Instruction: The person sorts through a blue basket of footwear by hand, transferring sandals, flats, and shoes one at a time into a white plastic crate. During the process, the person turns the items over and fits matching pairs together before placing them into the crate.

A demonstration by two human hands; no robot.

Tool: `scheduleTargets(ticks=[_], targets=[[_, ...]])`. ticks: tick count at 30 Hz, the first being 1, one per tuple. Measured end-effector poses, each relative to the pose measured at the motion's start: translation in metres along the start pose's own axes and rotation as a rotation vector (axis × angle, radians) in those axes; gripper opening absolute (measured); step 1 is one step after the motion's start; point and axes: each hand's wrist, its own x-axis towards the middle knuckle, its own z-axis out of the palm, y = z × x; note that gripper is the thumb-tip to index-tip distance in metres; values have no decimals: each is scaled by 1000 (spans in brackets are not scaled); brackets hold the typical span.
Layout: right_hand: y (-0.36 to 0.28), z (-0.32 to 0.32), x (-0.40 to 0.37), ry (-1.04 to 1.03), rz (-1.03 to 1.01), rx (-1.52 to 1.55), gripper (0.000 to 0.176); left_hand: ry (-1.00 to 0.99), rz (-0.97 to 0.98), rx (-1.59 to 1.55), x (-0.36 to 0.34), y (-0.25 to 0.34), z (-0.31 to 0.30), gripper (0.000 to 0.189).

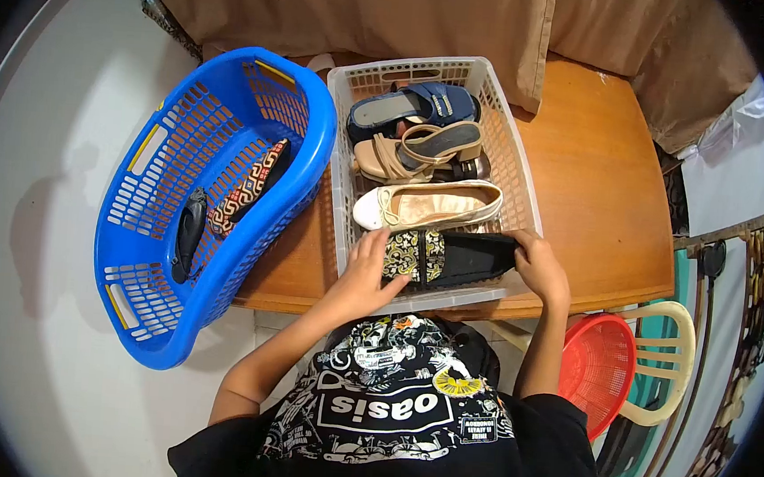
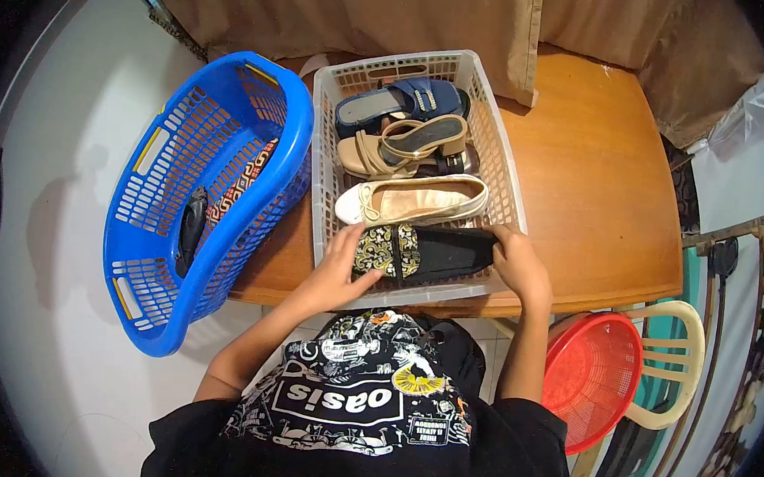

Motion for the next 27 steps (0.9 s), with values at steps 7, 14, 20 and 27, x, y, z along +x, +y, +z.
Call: scheduleTargets(ticks=[7, 14, 20, 27], targets=[[7, 17, 9, -21, 151, -70, 33, -98, 22, 73, 2, 11, 12, 67], [3, 17, 22, -109, 235, -130, 36, -204, -10, 198, 2, 6, 11, 68], [14, 29, 29, -85, 189, -175, 31, -342, -18, 382, 9, -1, 16, 70], [3, 40, 35, -215, 334, -365, 25, -442, -76, 423, 27, 0, 13, 67]])
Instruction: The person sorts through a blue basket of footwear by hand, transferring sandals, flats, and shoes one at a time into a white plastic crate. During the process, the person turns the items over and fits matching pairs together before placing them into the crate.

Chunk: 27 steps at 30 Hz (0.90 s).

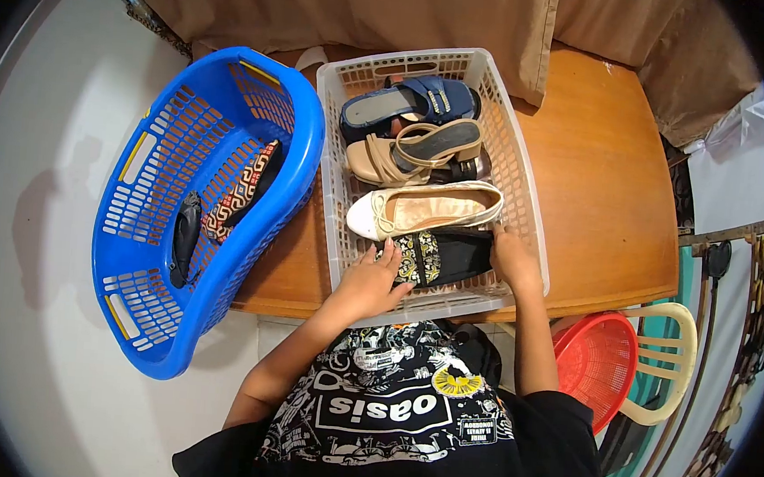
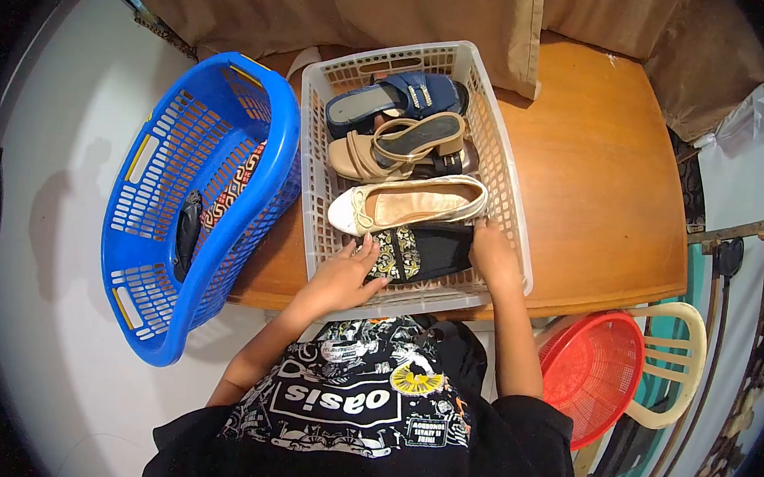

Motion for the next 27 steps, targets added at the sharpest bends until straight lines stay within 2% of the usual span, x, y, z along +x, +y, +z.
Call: scheduleTargets(ticks=[4, 8, 11, 14, 16, 20, 22, 27], targets=[[-3, 1, 0, -32, 33, -11, 25, -107, -36, 88, 7, 4, 4, 67], [-3, 0, 2, -60, 31, -12, 27, -44, -57, 211, 6, 8, 14, 67], [-2, -2, 0, -85, 47, -48, 27, -20, -42, 141, 4, 3, 12, 65], [8, -4, -5, -74, -22, 11, 31, 56, -6, 44, -5, 0, 3, 62], [9, -10, -10, 11, -53, 31, 37, 116, -18, -46, -13, 1, -2, 59], [-3, -30, -23, 0, -43, 79, 39, 165, 6, -57, -22, 2, -1, 58], [-5, -31, -28, 59, -43, 82, 38, 227, 30, -67, -25, 3, 0, 57], [-8, -35, -36, 61, -70, 89, 41, 216, 40, -116, -29, 3, -4, 59]])
